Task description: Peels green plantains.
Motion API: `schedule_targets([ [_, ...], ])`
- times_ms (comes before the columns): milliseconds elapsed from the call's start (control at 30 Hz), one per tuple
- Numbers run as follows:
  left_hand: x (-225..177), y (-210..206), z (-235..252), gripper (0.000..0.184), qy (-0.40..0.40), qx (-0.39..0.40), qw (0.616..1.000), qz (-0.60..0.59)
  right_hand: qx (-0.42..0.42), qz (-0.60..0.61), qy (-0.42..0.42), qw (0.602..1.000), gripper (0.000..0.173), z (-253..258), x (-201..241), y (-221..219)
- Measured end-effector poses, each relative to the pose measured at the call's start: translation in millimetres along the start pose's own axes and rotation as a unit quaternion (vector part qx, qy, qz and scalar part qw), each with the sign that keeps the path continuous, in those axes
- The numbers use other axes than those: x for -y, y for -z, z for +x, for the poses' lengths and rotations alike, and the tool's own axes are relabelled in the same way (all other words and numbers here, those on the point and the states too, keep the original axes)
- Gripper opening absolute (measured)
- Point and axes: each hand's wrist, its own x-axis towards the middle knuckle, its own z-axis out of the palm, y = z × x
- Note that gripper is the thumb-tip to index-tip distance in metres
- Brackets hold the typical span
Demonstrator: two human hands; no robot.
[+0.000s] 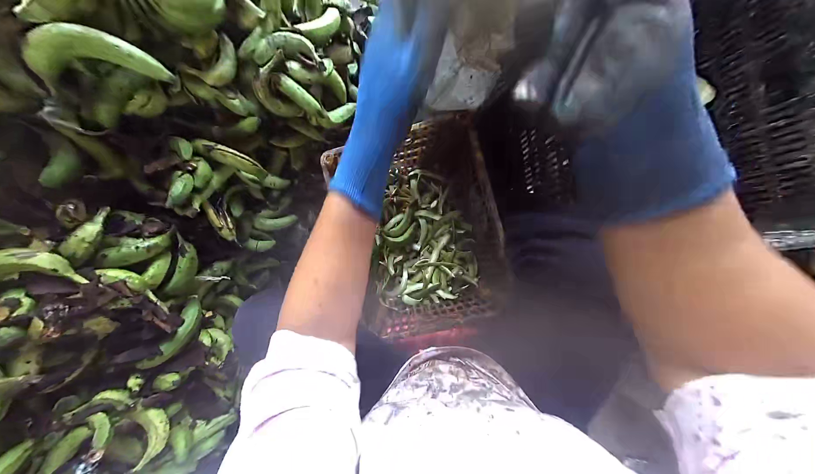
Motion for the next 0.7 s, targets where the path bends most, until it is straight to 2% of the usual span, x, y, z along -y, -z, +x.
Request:
schedule_targets([
  [33, 41.3, -14.4, -10.1, 0.030, 0.037, 0.069, 0.997, -0.007, -0.070, -0.028, -0.018, 0.997, 0.039, -32.1, 5.8, -22.2],
  [67, 83.0, -31.5, -27.5, 0.035, 0.097, 0.150, 0.983, 0.032, -0.094, -0.032, -0.047, 0.994, 0.040, -61.3, 5.3, -30.5],
  [133, 156.5, -71.4, -66.4, 0.044, 0.201, 0.265, 0.922, 0.197, -0.082, 0.000, -0.093, 0.992, 0.041, -103.0, -4.3, -26.6],
  [167, 183.0, -90.6, -85.0, 0.052, 0.232, 0.293, 0.889, 0.265, -0.090, 0.012, -0.107, 0.990, 0.043, -109.5, -9.1, -24.1],
  [233, 234.2, -122.5, -128.5, 0.069, 0.245, 0.288, 0.862, 0.338, -0.109, 0.010, -0.126, 0.986, 0.042, -108.1, -10.7, -19.9],
  [267, 254.2, -133.0, -144.1, 0.072, 0.248, 0.287, 0.849, 0.368, -0.098, 0.005, -0.117, 0.988, 0.039, -105.1, -8.3, -16.4],
  [300, 267.6, -141.1, -151.0, 0.067, 0.250, 0.289, 0.833, 0.399, -0.077, -0.012, -0.101, 0.992, 0.036, -101.3, -4.9, -11.7],
  [333, 268.2, -145.1, -152.2, 0.061, 0.259, 0.309, 0.813, 0.420, -0.064, -0.031, -0.083, 0.994, 0.033, -97.5, -1.7, -7.7],
  [400, 244.6, -142.0, -146.5, 0.057, 0.281, 0.362, 0.777, 0.431, -0.066, -0.056, -0.070, 0.994, 0.032, -93.4, 2.6, -5.6],
  [433, 229.4, -135.0, -140.2, 0.057, 0.289, 0.379, 0.774, 0.416, -0.072, -0.057, -0.073, 0.993, 0.032, -90.6, 3.4, -6.8],
  [467, 216.5, -125.3, -134.2, 0.055, 0.287, 0.380, 0.787, 0.392, -0.080, -0.060, -0.078, 0.992, 0.033, -87.4, 3.3, -9.2],
  [533, 200.1, -100.7, -124.5, 0.050, 0.281, 0.333, 0.854, 0.284, -0.071, -0.061, -0.082, 0.992, 0.032, -86.9, 4.0, -10.4],
  [600, 176.4, -71.7, -123.5, 0.054, 0.293, 0.250, 0.919, 0.083, -0.069, -0.072, -0.060, 0.993, 0.030, -91.0, 6.0, -8.8],
  [667, 122.1, -41.6, -128.0, 0.046, 0.275, 0.153, 0.937, -0.151, -0.075, -0.112, -0.029, 0.990, 0.029, -95.9, 7.6, -3.8],
  [700, 96.4, -25.1, -137.0, 0.042, 0.237, 0.118, 0.931, -0.252, -0.085, -0.122, -0.022, 0.989, 0.029, -98.5, 7.9, -2.0],
])
